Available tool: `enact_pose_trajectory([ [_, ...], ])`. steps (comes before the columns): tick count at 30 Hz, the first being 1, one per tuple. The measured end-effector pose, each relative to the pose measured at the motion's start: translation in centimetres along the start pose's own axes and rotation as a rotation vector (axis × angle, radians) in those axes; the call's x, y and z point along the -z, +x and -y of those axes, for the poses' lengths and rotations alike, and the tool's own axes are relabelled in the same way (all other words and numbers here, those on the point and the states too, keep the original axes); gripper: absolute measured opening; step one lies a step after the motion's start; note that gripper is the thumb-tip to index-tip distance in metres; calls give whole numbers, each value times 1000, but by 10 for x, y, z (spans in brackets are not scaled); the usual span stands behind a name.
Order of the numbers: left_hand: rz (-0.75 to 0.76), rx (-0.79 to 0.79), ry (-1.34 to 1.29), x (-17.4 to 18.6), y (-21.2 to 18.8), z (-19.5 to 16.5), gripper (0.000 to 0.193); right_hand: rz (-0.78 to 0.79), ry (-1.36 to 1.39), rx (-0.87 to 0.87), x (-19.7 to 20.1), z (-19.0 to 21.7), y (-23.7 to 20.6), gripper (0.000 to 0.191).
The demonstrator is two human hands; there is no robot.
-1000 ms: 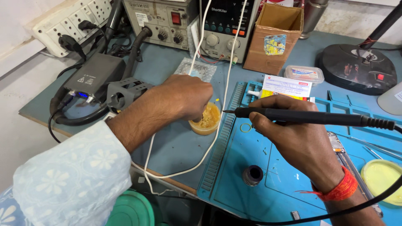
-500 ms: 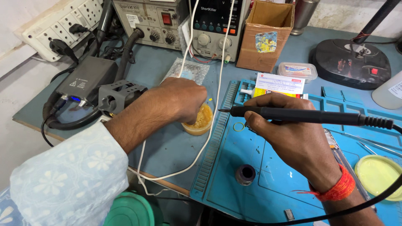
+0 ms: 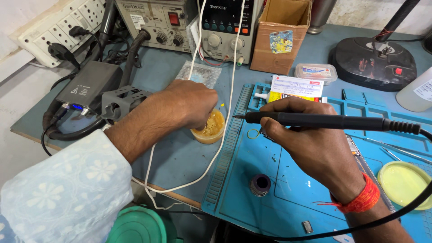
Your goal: The person solders a small electronic component at a repair bench. They dip the soldering iron tip into a flux jar, hold the small component steady with one hand, and apply the heated soldering iron to the component's contacts, with solder wire and an opened smartphone lying on the work mat.
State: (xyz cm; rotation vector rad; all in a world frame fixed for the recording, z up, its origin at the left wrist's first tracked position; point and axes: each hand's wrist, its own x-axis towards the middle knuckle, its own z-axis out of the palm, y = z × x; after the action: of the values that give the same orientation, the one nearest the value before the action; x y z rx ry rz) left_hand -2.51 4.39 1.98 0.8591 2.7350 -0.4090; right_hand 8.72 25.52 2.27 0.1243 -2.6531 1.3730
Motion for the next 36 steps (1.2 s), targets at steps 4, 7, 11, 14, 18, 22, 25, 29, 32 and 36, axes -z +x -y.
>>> enact_pose_trajectory([
  [4, -3, -1, -2, 0, 0, -2, 19, -9, 5, -8, 0, 0, -1, 23],
  [7, -19, -11, -3, 2, -1, -2, 19, -11, 18, 0, 0, -1, 0, 23],
  [11, 6, 12, -39, 7, -1, 0, 18, -17, 17, -28, 0, -2, 0, 24],
  [14, 31, 21, -37, 7, -1, 1, 18, -16, 23, -27, -1, -3, -1, 24],
  [18, 11, -6, -42, 2, -1, 0, 18, -12, 26, 0, -1, -3, -1, 24],
  [22, 13, -4, -31, -2, 0, 0, 18, -19, -1, -20, -1, -3, -2, 25],
  [25, -3, -4, -17, -2, 0, 1, 17, -19, -11, -15, -1, -4, -1, 25],
  [29, -17, -4, -2, -1, 0, -1, 18, -16, -29, -22, -1, -4, -1, 24],
  [32, -13, 4, 1, 0, -1, -2, 19, -18, -19, -17, -1, -3, -2, 25],
  [36, -19, 2, 4, 0, 1, -5, 20, -20, -21, -30, -1, -4, -3, 25],
])
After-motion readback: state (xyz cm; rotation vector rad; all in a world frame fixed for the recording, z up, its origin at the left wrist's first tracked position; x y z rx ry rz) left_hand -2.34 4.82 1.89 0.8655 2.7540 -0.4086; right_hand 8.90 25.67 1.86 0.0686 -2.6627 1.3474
